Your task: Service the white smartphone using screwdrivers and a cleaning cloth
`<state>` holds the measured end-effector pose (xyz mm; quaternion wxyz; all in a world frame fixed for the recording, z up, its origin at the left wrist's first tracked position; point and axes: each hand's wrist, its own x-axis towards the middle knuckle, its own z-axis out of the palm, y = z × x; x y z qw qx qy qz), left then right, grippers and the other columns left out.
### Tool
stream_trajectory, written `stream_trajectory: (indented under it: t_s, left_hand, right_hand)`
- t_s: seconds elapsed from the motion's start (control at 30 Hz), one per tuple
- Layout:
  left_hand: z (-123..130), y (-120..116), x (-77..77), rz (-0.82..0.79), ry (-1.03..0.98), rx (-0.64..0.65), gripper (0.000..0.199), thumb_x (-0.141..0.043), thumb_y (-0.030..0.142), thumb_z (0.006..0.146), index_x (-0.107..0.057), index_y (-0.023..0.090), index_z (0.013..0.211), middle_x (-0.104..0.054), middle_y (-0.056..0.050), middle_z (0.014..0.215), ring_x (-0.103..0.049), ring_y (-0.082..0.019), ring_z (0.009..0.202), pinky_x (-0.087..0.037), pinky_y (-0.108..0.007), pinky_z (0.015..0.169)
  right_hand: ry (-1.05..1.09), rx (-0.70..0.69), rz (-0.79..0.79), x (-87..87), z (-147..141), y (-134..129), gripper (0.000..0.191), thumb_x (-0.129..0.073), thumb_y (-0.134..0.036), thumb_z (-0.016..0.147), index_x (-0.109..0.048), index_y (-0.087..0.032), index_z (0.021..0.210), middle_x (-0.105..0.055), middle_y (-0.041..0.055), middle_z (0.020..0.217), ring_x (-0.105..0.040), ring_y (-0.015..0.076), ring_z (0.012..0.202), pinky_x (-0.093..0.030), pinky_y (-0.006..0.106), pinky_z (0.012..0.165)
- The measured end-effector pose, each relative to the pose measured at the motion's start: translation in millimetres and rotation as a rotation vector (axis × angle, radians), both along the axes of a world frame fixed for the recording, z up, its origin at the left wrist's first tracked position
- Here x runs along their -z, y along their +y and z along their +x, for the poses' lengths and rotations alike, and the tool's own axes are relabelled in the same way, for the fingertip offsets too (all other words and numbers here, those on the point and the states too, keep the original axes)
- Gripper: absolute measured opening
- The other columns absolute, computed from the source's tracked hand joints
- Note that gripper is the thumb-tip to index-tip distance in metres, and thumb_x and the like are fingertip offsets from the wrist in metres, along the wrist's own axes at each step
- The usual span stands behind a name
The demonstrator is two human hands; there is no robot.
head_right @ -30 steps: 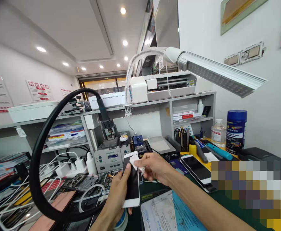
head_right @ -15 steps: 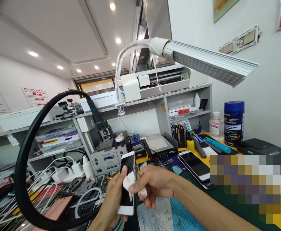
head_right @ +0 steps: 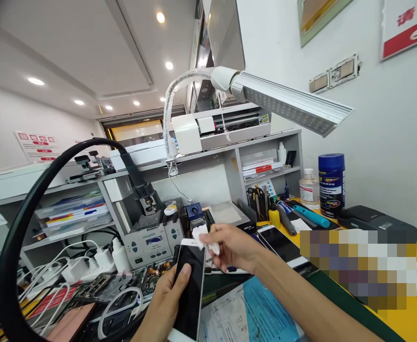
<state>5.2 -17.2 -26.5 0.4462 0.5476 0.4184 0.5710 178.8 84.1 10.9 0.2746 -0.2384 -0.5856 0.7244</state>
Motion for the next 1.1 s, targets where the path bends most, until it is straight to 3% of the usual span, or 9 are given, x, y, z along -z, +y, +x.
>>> stream_trajectory:
  t_s: [0.1,0.23,0.4,0.57,0.67,0.83,1.1]
  left_hand:
    - [0.6,-4.4,-6.1,0.07,0.193,-0.018,0.049,-0.06,0.057,0.09,-0.075,0.014,0.109,-0.075,-0.01,0.106,-0.064,-0.028,0.098,-0.047,-0.035,0.094]
    - [-0.2,-5.1,-5.3,0.093,0.325,-0.043,0.047,-0.057,0.057,0.091,-0.075,0.015,0.103,-0.074,-0.008,0.095,-0.063,-0.026,0.092,-0.048,-0.033,0.09]
    - [-1.7,-3.4,-1.9,0.061,0.321,0.045,0.054,-0.052,0.061,0.092,-0.073,0.015,0.113,-0.073,-0.008,0.095,-0.062,-0.027,0.094,-0.047,-0.031,0.084]
    - [-0.9,-5.8,-4.8,0.032,0.269,0.007,0.053,-0.056,0.063,0.089,-0.074,0.016,0.107,-0.073,-0.006,0.089,-0.062,-0.025,0.088,-0.048,-0.03,0.082]
    - [2.2,-5.8,-2.0,0.032,0.243,-0.021,0.056,-0.06,0.064,0.086,-0.075,0.014,0.107,-0.073,-0.008,0.089,-0.063,-0.027,0.09,-0.049,-0.032,0.083]
    - [3.0,-6.1,-4.1,0.015,0.29,0.004,0.054,-0.058,0.061,0.088,-0.074,0.014,0.108,-0.075,-0.008,0.094,-0.064,-0.029,0.093,-0.049,-0.033,0.085]
    - [-4.2,-7.7,-17.3,-0.022,0.382,0.018,0.048,-0.051,0.055,0.095,-0.072,0.017,0.115,-0.074,-0.008,0.112,-0.063,-0.029,0.1,-0.046,-0.034,0.096]
  right_hand:
    - [0.049,0.046,0.063,-9.5,15.3,7.1,0.025,-0.059,-0.037,0.101,-0.061,-0.014,0.09,-0.053,-0.008,0.063,-0.048,0.0049,0.043,-0.038,0.015,0.037]
    - [0.032,-0.011,0.17,-20.4,29.9,0.2,0.031,-0.058,-0.04,0.101,-0.059,-0.015,0.083,-0.047,-0.0102,0.057,-0.04,0.0037,0.038,-0.031,0.015,0.034]
    - [-0.147,-0.109,0.288,-20.1,30.7,-6.7,0.04,-0.07,-0.036,0.093,-0.049,-0.017,0.065,-0.045,-0.0114,0.05,-0.037,0.0026,0.035,-0.024,0.014,0.032]
    - [-0.201,0.012,0.368,-21.6,26.7,-7.0,0.036,-0.088,-0.036,0.073,-0.057,-0.017,0.08,-0.054,-0.0091,0.059,-0.04,0.0035,0.042,-0.028,0.013,0.033]
    - [-0.203,0.105,0.38,-18.9,18.0,-9.5,0.035,-0.085,-0.04,0.077,-0.061,-0.016,0.083,-0.057,-0.0063,0.065,-0.043,0.0043,0.05,-0.028,0.012,0.036]
    - [-0.246,0.24,0.369,-4.7,1.4,-8.8,0.031,-0.07,-0.038,0.093,-0.057,-0.015,0.077,-0.047,-0.0105,0.057,-0.035,0.0027,0.039,-0.026,0.014,0.035]
    - [-0.298,0.251,0.36,-0.5,3.9,-3.1,0.022,-0.066,-0.031,0.097,-0.063,-0.013,0.084,-0.06,-0.005,0.071,-0.053,0.0063,0.05,-0.044,0.017,0.044]
